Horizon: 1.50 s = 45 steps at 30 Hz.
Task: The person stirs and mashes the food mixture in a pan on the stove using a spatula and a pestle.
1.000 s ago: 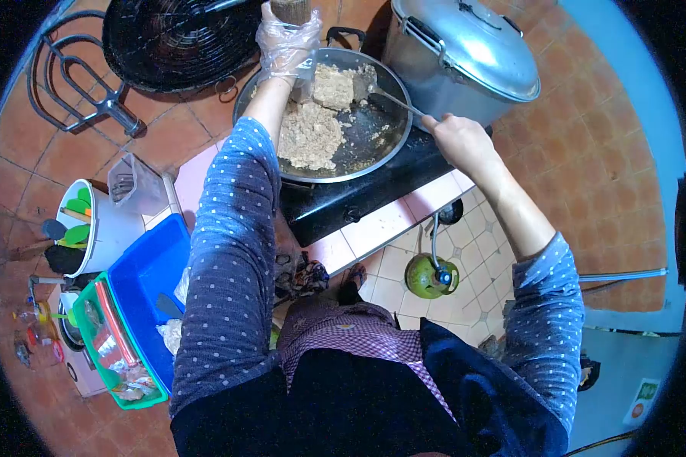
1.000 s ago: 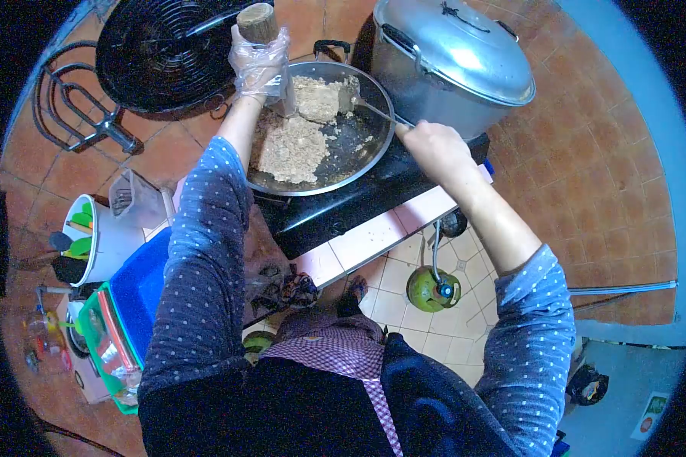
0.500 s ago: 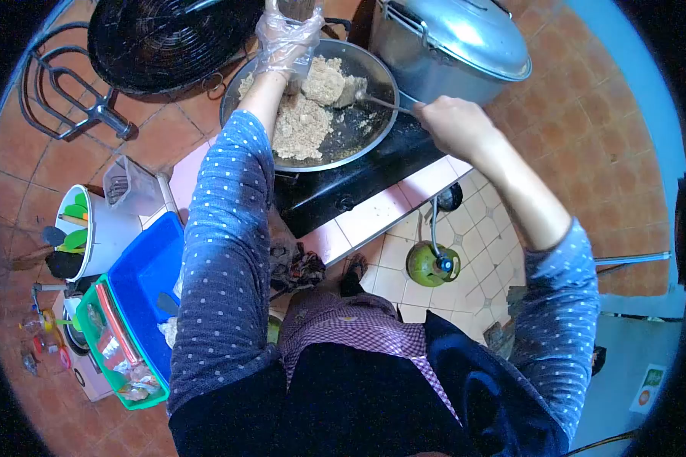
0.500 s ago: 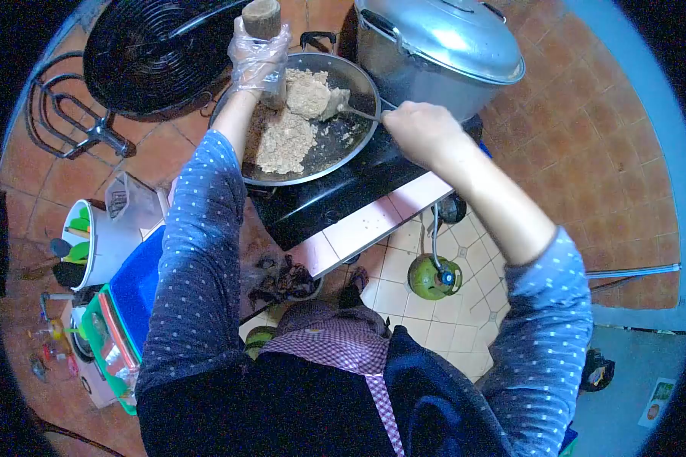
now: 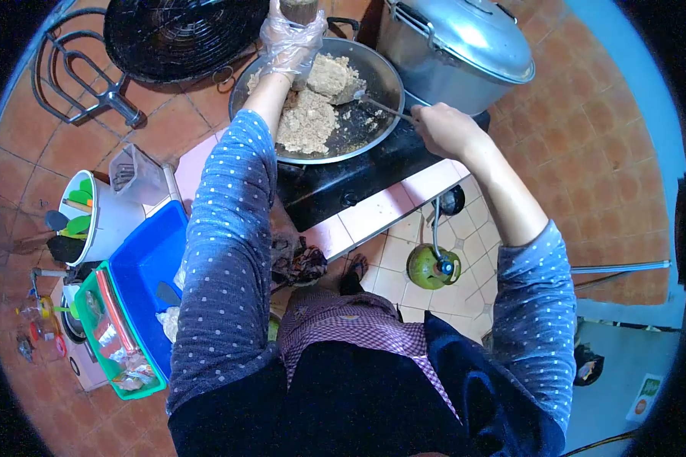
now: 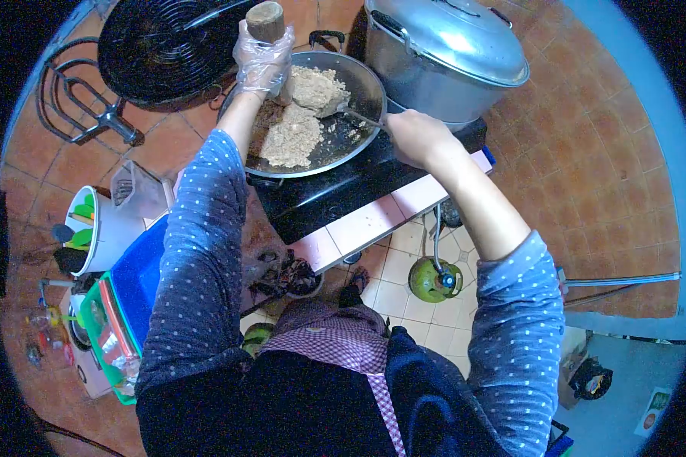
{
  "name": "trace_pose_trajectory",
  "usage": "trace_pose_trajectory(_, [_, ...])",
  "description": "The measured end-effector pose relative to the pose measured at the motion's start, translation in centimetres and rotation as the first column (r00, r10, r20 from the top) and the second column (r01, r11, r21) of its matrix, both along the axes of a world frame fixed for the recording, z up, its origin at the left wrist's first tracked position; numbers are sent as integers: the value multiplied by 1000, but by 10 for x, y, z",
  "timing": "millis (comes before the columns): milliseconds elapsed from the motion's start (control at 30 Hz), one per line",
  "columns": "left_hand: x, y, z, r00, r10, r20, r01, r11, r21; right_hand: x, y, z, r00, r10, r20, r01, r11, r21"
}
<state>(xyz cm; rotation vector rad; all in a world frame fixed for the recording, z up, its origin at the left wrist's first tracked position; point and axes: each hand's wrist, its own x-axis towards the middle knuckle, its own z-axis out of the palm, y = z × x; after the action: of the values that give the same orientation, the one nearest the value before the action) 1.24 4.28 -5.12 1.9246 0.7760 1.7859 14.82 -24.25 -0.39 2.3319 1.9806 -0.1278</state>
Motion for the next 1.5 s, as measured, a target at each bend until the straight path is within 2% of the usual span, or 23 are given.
trace_pose_trajectory(200, [-10, 0, -4, 1000, -21, 13, 22, 997, -70, -15, -27, 49, 999, -43, 18, 46, 986, -162])
trace_pose_trajectory(267, [-16, -5, 1, 996, 8, 93, -2, 998, -65, -10, -34, 62, 993, -3, -122, -24, 977, -214])
trace_pose_trajectory(300, [-20, -6, 3, 992, 41, 119, -33, 997, -67, -6, -38, 66, 993, -3, -119, -22, 977, -211])
trace_pose_trajectory(333, [-21, -5, 7, 992, 40, 122, -32, 997, -64, 0, -42, 69, 977, 8, -215, -49, 981, -185])
trace_pose_trajectory(400, [-25, -3, 11, 967, 4, 253, 39, 986, -164, 6, -50, 74, 915, 37, -402, -99, 986, -134])
trace_pose_trajectory(467, [-29, 5, 12, 968, 10, 251, 28, 989, -148, -4, -56, 82, 879, -19, -477, -70, 983, -168])
trace_pose_trajectory(533, [-29, 10, 12, 971, 55, 231, -53, 998, -15, -16, -57, 85, 834, -203, -513, 117, 974, -195])
trace_pose_trajectory(567, [-31, 8, 11, 979, 24, 201, -6, 996, -88, -6, -56, 68, 854, -112, -508, 67, 992, -105])
trace_pose_trajectory(600, [-31, 6, 11, 979, 28, 200, -10, 996, -89, -1, -55, 58, 854, -109, -509, 63, 992, -105])
trace_pose_trajectory(667, [-28, 5, 9, 970, 48, 237, -24, 994, -105, 3, -50, 48, 912, -43, -408, 54, 998, 15])
trace_pose_trajectory(800, [-22, 12, 0, 950, 28, 311, 4, 995, -104, 11, -44, 39, 918, -60, -392, 86, 995, 49])
trace_pose_trajectory(867, [-18, 18, -1, 956, 58, 288, -26, 993, -114, 10, -38, 41, 834, -322, -449, 298, 946, -125])
trace_pose_trajectory(900, [-16, 21, 0, 951, 62, 301, -23, 991, -130, 19, -33, 32, 834, -322, -448, 300, 946, -122])
trace_pose_trajectory(1000, [-10, 31, 0, 938, 99, 333, -40, 983, -179, 43, -10, -18, 639, -422, -643, 338, 905, -258])
trace_pose_trajectory(1067, [-10, 36, 0, 929, 134, 346, -60, 975, -215, 44, 2, -35, 617, -412, -671, 328, 909, -256])
trace_pose_trajectory(1133, [-11, 35, 5, 945, 192, 263, -121, 956, -266, 45, 6, -51, 640, -345, -687, 297, 935, -192])
trace_pose_trajectory(1200, [-11, 29, 8, 954, 133, 270, -60, 963, -262, 47, 1, -63, 657, -280, -700, 269, 954, -128])
trace_pose_trajectory(1267, [-13, 26, 9, 958, 83, 275, -9, 966, -260, 54, -9, -72, 776, -93, -624, 195, 976, 97])
trace_pose_trajectory(1333, [-13, 24, 4, 966, 56, 251, 2, 975, -224, 59, -20, -75, 785, -80, -615, 190, 975, 117])
trace_pose_trajectory(1367, [-13, 22, 6, 973, 116, 199, -78, 979, -191, 53, -29, -62, 761, -136, -635, 237, 969, 76])
trace_pose_trajectory(1400, [-13, 17, 6, 974, 117, 194, -79, 977, -197, 49, -37, -50, 733, -195, -651, 284, 958, 32])
trace_pose_trajectory(1467, [-15, 4, 7, 922, -141, 360, 211, 964, -163, 54, -48, -40, 796, -181, -578, 257, 965, 52])
trace_pose_trajectory(1500, [-15, 0, 7, 930, -131, 344, 169, 982, -80, 58, -55, -37, 832, -111, -544, 194, 976, 97])
